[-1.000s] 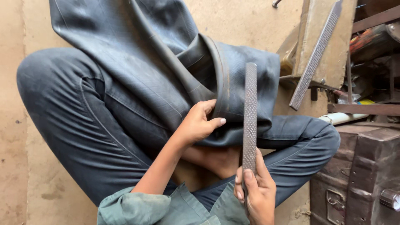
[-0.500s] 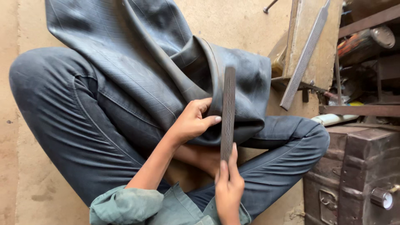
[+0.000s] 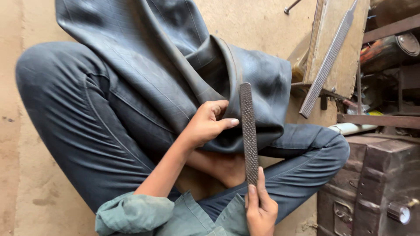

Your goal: The person sits cross-legged on the floor and uses a metal file to smooth the surface of a large, dark grey rubber sheet. They hold the rubber with one hand and rub the file back and forth along the material's surface, focusing on different sections of the sheet.

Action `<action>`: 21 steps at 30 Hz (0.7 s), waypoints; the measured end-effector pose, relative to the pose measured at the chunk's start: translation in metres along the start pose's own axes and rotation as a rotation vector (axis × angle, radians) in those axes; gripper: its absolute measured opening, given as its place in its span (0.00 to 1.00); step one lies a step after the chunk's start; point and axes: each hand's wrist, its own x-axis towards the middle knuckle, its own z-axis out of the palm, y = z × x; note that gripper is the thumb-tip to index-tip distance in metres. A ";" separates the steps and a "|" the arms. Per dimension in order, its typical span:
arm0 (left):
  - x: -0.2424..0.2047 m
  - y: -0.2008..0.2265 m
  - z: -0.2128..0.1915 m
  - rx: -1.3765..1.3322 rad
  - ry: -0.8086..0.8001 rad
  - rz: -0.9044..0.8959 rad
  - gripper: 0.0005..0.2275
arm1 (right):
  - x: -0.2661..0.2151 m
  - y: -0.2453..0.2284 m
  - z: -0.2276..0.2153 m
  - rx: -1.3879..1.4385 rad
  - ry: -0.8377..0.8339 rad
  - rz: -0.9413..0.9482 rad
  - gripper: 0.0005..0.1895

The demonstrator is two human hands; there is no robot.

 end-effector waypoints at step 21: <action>0.002 0.005 -0.001 -0.035 -0.083 0.057 0.12 | 0.031 -0.010 -0.005 -0.106 -0.075 0.059 0.29</action>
